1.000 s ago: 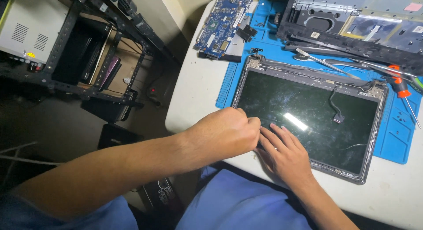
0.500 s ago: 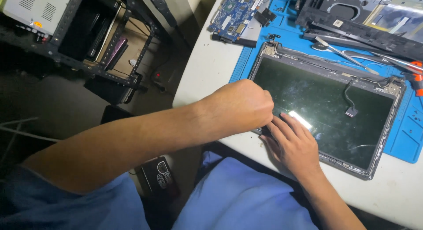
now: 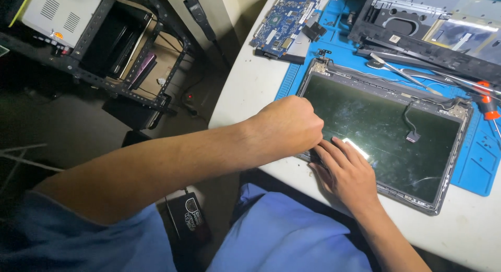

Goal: Disassembling a laptop screen assembly by prying off the bezel and using an applicator tool on the internal edges.

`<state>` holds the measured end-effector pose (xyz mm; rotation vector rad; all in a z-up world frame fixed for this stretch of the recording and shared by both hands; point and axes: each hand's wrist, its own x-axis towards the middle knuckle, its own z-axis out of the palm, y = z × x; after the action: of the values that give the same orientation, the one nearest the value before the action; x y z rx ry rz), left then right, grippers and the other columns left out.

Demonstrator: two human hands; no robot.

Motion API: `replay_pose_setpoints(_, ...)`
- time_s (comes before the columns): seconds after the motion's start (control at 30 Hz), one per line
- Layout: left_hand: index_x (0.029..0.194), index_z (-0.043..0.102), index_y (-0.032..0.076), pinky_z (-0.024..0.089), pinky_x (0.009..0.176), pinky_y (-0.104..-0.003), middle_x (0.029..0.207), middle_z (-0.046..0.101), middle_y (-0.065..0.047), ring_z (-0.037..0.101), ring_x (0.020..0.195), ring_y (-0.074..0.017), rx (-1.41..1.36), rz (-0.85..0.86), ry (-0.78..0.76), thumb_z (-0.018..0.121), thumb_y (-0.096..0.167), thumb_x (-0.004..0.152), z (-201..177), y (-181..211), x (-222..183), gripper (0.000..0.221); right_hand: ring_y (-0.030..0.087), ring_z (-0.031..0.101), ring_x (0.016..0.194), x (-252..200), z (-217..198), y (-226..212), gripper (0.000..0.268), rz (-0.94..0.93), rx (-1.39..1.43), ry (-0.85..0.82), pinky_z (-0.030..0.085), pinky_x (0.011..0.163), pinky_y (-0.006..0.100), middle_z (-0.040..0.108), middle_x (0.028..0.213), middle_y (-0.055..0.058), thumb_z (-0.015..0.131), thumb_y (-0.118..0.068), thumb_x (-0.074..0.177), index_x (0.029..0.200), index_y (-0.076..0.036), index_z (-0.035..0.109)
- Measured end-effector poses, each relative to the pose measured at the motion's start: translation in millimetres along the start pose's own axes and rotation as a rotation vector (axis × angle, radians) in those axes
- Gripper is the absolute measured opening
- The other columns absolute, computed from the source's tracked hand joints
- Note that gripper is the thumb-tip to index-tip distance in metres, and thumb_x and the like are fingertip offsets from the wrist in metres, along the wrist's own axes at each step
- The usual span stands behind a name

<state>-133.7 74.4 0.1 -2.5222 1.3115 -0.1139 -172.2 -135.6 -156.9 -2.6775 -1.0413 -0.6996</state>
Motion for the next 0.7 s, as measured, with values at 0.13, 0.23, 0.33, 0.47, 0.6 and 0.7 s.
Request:
replay_pose_setpoints(0.13, 0.063, 0.07, 0.007, 0.051, 0.036, -0.03, 0.05, 0.049, -0.003, 0.052, 0.042, -0.0128, 0.038, 0.036, 0.031, 0.076, -0.011, 0.074, -8.3, -2.0, 2.1, 0.022, 0.017, 0.064, 0.125, -0.2, -0.3, 0.0, 0.042, 0.005, 0.015, -0.006, 0.047, 0.113, 0.032, 0.068, 0.125, -0.006, 0.074, -0.038, 0.083, 0.123, -0.026, 0.069)
replay_pose_setpoints(0.23, 0.061, 0.069, 0.008, 0.052, 0.035, -0.032, 0.05, 0.053, -0.003, 0.057, 0.043, -0.0132, -0.006, 0.01, -0.03, 0.077, -0.011, 0.072, -2.0, 0.9, 1.3, 0.023, 0.017, 0.064, 0.126, -0.1, -1.4, -0.4, 0.045, 0.005, 0.024, -0.011, 0.047, 0.114, 0.033, 0.068, 0.126, -0.006, 0.075, -0.035, 0.08, 0.124, -0.025, 0.069)
replay_pose_setpoints(0.33, 0.056, 0.067, 0.006, 0.051, 0.034, -0.029, 0.043, 0.051, -0.005, 0.051, 0.041, -0.0112, -0.022, 0.03, -0.022, 0.075, -0.009, 0.073, 2.7, 0.0, -0.5, 0.024, 0.016, 0.064, 0.126, -0.5, -0.9, 0.4, 0.039, 0.023, 0.042, -0.026, 0.046, 0.113, 0.032, 0.068, 0.126, -0.007, 0.071, -0.04, 0.086, 0.122, -0.027, 0.07)
replay_pose_setpoints(0.47, 0.062, 0.068, 0.01, 0.05, 0.036, -0.032, 0.051, 0.051, -0.002, 0.056, 0.043, -0.0129, 0.027, 0.017, 0.049, 0.074, -0.011, 0.072, -5.8, 3.8, -4.2, 0.025, 0.018, 0.062, 0.127, -2.1, -2.7, 2.6, 0.039, 0.052, 0.119, -0.074, 0.045, 0.114, 0.034, 0.068, 0.125, -0.006, 0.072, -0.045, 0.084, 0.119, -0.026, 0.07)
replay_pose_setpoints(0.6, 0.057, 0.066, 0.01, 0.05, 0.033, -0.032, 0.046, 0.053, -0.004, 0.055, 0.04, -0.0119, -0.076, 0.018, 0.035, 0.071, -0.013, 0.073, 7.6, 5.4, -1.3, 0.028, 0.02, 0.06, 0.131, 1.4, -8.4, 0.3, 0.039, 0.099, 0.196, -0.163, 0.044, 0.115, 0.037, 0.068, 0.126, -0.004, 0.071, -0.048, 0.087, 0.119, -0.025, 0.071)
replay_pose_setpoints(0.7, 0.055, 0.066, 0.008, 0.051, 0.036, -0.031, 0.044, 0.055, -0.007, 0.057, 0.042, -0.0144, -0.062, -0.005, 0.062, 0.074, -0.011, 0.072, 3.8, 5.0, -2.1, 0.027, 0.021, 0.062, 0.124, 6.8, -11.2, -4.4, 0.033, 0.171, 0.288, -0.193, 0.043, 0.116, 0.04, 0.07, 0.117, -0.003, 0.074, -0.043, 0.088, 0.113, -0.022, 0.073)
